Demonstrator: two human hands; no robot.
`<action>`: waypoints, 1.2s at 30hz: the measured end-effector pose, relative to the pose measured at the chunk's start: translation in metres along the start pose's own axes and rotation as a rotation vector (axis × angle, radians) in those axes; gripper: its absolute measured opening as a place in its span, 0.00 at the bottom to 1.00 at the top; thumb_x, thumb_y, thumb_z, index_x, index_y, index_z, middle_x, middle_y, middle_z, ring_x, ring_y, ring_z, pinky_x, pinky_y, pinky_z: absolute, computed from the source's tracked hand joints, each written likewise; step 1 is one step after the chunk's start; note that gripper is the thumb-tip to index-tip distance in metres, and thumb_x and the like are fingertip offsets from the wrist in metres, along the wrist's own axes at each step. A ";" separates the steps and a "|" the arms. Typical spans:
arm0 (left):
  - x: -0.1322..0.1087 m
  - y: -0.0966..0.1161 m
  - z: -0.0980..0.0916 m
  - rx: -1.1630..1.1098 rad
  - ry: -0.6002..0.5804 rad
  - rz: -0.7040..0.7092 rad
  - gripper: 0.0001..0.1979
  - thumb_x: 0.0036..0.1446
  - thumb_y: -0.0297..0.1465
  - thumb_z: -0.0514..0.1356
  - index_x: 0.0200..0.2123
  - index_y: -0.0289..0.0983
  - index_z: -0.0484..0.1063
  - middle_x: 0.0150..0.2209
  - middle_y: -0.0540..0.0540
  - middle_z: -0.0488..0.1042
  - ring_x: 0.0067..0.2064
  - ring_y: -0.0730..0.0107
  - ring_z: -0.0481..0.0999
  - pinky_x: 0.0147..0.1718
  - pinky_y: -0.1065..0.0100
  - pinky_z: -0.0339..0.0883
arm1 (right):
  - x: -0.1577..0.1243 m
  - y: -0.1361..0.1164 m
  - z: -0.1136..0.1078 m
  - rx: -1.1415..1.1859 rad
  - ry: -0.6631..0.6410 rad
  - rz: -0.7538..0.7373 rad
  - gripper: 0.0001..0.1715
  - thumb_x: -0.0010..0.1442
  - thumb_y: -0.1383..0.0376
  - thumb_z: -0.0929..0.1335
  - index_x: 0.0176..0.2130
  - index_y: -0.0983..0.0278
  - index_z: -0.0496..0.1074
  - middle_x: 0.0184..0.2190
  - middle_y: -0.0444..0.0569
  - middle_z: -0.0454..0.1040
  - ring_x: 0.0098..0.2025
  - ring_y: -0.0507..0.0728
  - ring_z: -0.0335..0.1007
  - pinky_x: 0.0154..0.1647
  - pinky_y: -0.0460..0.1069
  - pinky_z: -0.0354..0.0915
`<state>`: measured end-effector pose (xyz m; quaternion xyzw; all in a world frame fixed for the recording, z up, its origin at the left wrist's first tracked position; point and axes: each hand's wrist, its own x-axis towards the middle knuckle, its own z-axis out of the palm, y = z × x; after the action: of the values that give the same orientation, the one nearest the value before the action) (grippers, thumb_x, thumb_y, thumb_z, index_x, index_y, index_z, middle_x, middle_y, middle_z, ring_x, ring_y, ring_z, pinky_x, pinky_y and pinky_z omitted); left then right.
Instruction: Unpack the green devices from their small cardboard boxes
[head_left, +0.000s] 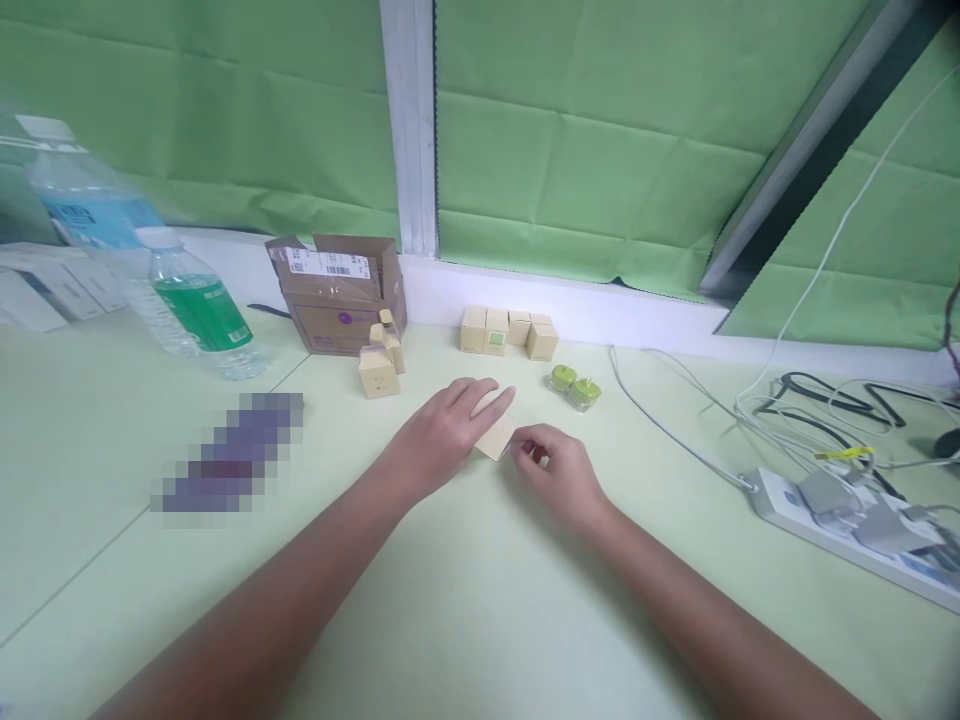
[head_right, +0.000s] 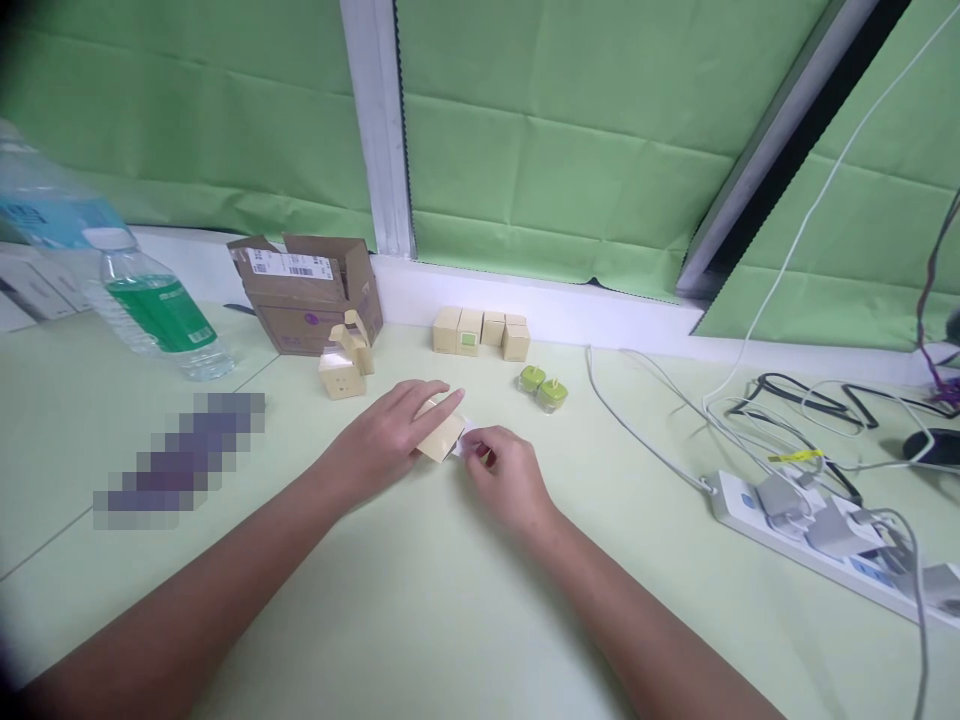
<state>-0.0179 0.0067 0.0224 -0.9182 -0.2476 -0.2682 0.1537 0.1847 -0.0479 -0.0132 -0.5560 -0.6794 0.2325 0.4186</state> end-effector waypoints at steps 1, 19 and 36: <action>0.000 0.001 -0.001 0.018 0.000 0.008 0.36 0.55 0.11 0.46 0.65 0.38 0.56 0.58 0.36 0.68 0.57 0.54 0.69 0.50 0.53 0.71 | -0.001 -0.003 0.001 0.023 -0.028 0.023 0.10 0.57 0.67 0.65 0.36 0.58 0.76 0.34 0.47 0.76 0.34 0.57 0.69 0.38 0.54 0.66; -0.001 0.004 -0.005 0.187 0.001 0.020 0.26 0.62 0.16 0.51 0.61 0.39 0.66 0.52 0.39 0.73 0.54 0.55 0.69 0.48 0.57 0.67 | -0.002 -0.020 0.006 1.113 -0.216 0.565 0.09 0.50 0.63 0.74 0.31 0.63 0.73 0.32 0.47 0.73 0.44 0.61 0.75 0.49 0.57 0.71; -0.002 0.002 0.004 0.030 -0.017 -0.081 0.33 0.51 0.12 0.51 0.60 0.36 0.65 0.51 0.37 0.71 0.52 0.53 0.68 0.47 0.54 0.70 | -0.001 -0.015 0.007 0.933 -0.109 0.527 0.16 0.53 0.54 0.75 0.32 0.64 0.75 0.37 0.49 0.74 0.43 0.58 0.72 0.40 0.53 0.75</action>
<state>-0.0171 0.0059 0.0173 -0.9073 -0.2899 -0.2627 0.1542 0.1704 -0.0517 -0.0061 -0.4498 -0.3623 0.6351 0.5128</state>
